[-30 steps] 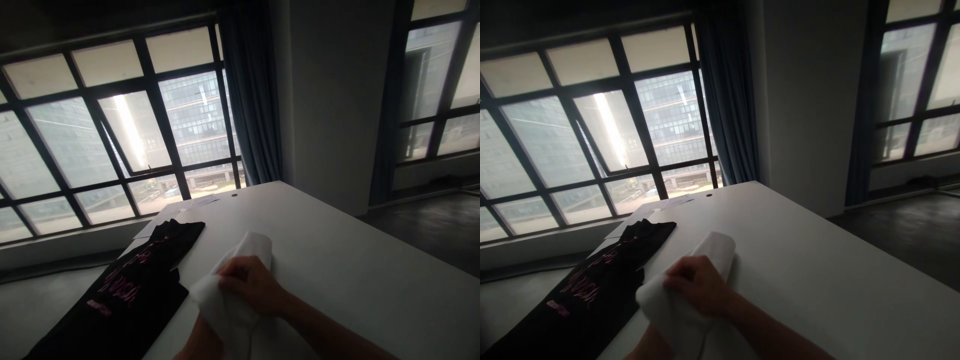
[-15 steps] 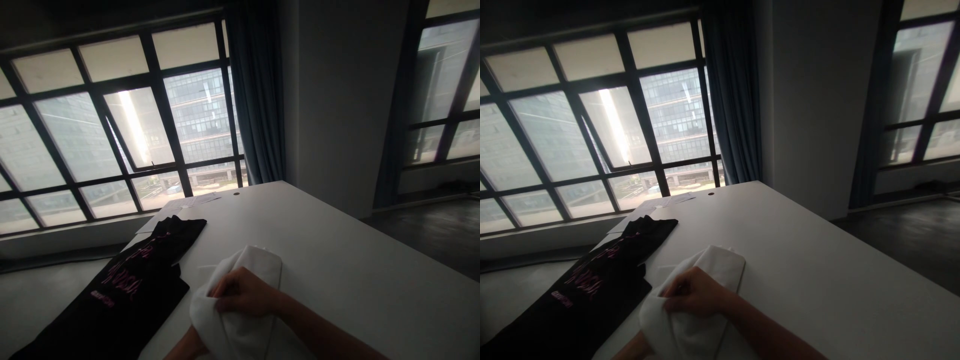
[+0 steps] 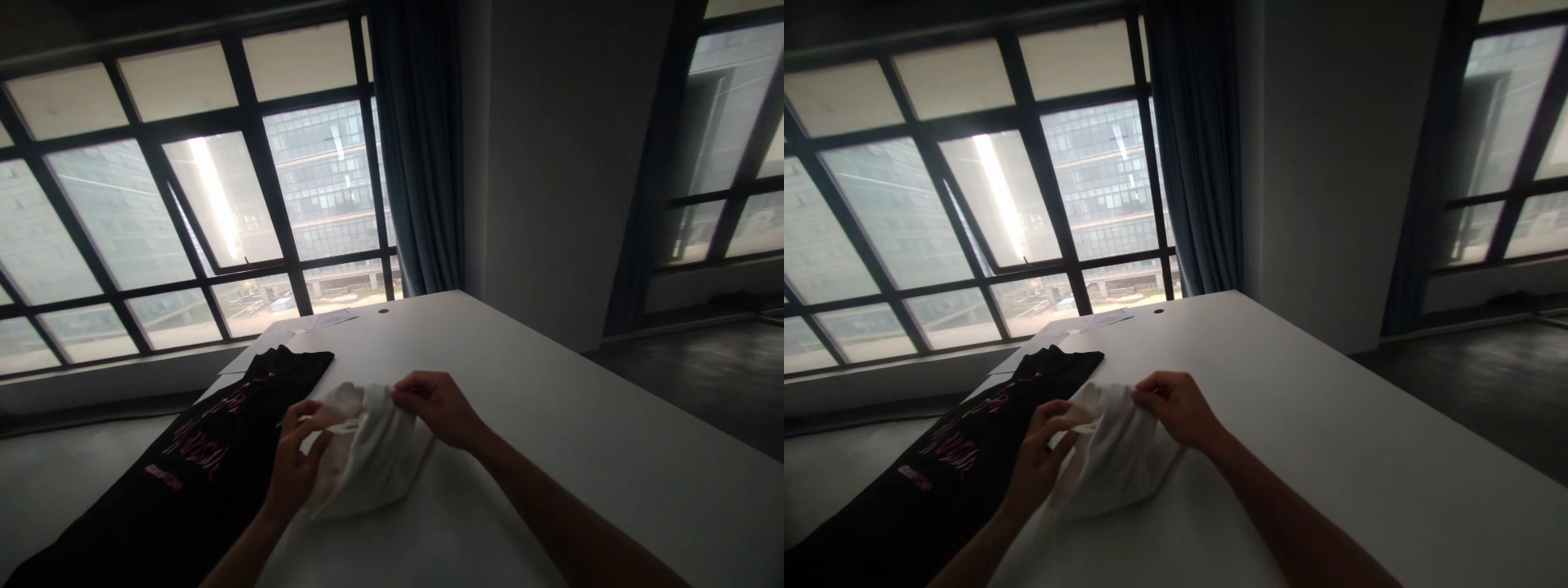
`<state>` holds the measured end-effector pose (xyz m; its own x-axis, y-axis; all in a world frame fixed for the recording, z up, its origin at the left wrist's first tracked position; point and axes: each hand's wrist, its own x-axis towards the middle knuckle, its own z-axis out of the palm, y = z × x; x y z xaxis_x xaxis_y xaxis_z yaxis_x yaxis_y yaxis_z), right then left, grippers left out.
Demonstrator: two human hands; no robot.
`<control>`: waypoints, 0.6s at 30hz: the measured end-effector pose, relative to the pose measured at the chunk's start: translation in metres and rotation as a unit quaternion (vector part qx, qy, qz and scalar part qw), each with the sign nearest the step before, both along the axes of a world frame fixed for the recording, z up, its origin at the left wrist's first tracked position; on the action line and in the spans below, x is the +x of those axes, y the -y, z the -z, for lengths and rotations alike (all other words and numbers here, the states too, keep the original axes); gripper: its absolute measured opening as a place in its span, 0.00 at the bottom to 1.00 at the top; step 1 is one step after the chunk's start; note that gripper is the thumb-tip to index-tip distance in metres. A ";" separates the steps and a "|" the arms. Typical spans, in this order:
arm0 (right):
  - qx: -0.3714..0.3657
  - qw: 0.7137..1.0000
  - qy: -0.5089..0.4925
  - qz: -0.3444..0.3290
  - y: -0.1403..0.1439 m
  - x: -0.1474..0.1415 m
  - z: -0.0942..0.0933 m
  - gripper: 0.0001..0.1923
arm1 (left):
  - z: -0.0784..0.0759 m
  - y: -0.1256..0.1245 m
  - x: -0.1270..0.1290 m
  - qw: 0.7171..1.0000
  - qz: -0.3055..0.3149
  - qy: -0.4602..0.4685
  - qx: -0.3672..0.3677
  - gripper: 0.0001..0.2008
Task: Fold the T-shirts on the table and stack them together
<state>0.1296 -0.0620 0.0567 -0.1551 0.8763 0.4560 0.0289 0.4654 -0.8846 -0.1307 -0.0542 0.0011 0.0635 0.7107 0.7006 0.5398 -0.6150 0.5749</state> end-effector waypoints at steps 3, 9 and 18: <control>0.061 0.988 -0.032 0.138 -0.006 0.031 -0.016 0.18 | -0.053 -0.008 -0.021 0.989 -0.087 -0.024 0.113 0.10; 0.118 0.919 -0.106 0.360 -0.051 0.093 -0.021 0.23 | -0.120 -0.021 -0.062 0.954 -0.177 -0.027 0.240 0.11; 0.001 0.966 -0.042 0.255 -0.085 0.077 -0.021 0.19 | -0.119 -0.016 -0.057 0.951 -0.151 0.191 0.190 0.08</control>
